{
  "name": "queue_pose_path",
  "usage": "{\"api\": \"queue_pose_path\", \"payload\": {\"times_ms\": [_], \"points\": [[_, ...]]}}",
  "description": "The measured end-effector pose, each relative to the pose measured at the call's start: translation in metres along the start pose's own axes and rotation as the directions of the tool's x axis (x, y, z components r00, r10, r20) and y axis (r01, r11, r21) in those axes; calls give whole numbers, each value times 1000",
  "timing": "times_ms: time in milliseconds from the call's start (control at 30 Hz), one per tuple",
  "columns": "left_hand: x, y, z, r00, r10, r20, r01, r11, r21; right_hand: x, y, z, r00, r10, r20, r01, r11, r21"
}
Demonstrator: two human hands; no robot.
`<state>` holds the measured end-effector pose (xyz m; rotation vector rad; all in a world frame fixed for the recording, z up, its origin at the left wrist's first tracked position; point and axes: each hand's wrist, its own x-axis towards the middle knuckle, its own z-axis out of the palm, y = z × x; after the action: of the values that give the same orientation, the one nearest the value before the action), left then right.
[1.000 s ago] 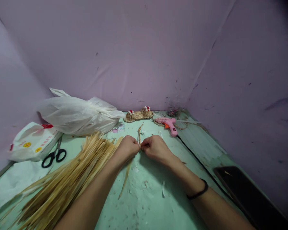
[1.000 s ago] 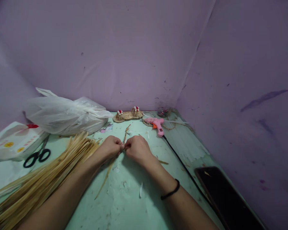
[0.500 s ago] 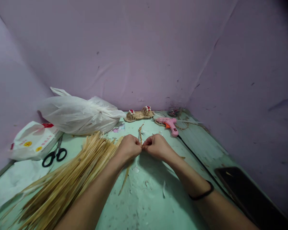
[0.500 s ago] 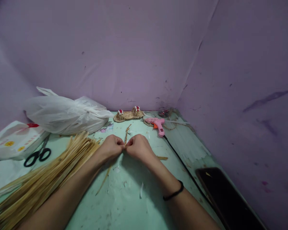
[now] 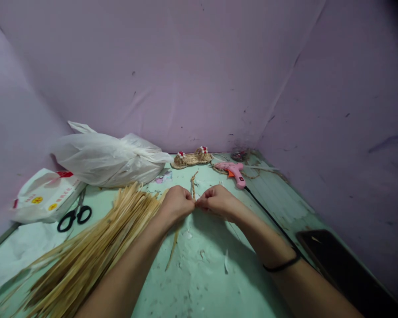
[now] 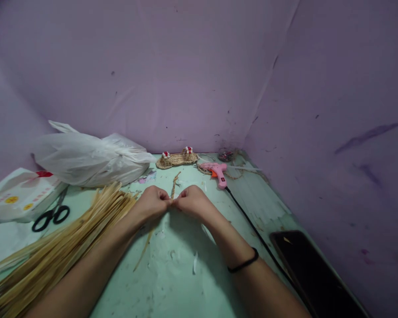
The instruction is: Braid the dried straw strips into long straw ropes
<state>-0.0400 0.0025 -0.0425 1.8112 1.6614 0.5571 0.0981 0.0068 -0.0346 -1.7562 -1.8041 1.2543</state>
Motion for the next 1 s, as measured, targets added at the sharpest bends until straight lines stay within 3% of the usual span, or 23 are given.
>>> {"api": "queue_pose_path", "payload": {"times_ms": [133, 200, 267, 367, 533, 700, 800, 867, 933, 1000], "points": [[-1, 2, 2, 999, -38, -3, 38, 999, -23, -11, -11, 6, 975, -149, -163, 97, 953, -287], [-1, 0, 2, 996, -51, 69, 58, 992, -109, -20, -18, 11, 949, -255, -186, 145, 876, -460], [0, -3, 0, 979, -83, 184, 122, 969, -214, -28, -25, 18, 932, -342, -120, 203, 768, -607], [1, -6, -6, 945, -132, 300, 225, 928, -297, -37, -32, 30, 932, -362, 7, 261, 657, -707], [1, -3, -13, 948, -102, 300, 213, 906, -365, -45, -35, 41, 944, -314, 97, 281, 618, -734], [2, -5, -13, 938, -117, 327, 245, 890, -384, -47, -33, 15, 961, -268, 68, 241, 688, -685], [3, -8, -13, 943, -86, 321, 223, 879, -421, -33, -25, -6, 966, -238, -96, 140, 800, -583], [3, -8, -13, 945, -65, 321, 210, 873, -441, -21, -18, -11, 957, -204, -208, 99, 899, -426], [3, -6, -15, 946, -50, 320, 198, 872, -449, -10, -11, -7, 979, -130, -160, 102, 980, -171], [2, -4, -15, 947, -46, 316, 194, 870, -453, -6, -9, 0, 998, -66, -22, 68, 994, 86]]}}
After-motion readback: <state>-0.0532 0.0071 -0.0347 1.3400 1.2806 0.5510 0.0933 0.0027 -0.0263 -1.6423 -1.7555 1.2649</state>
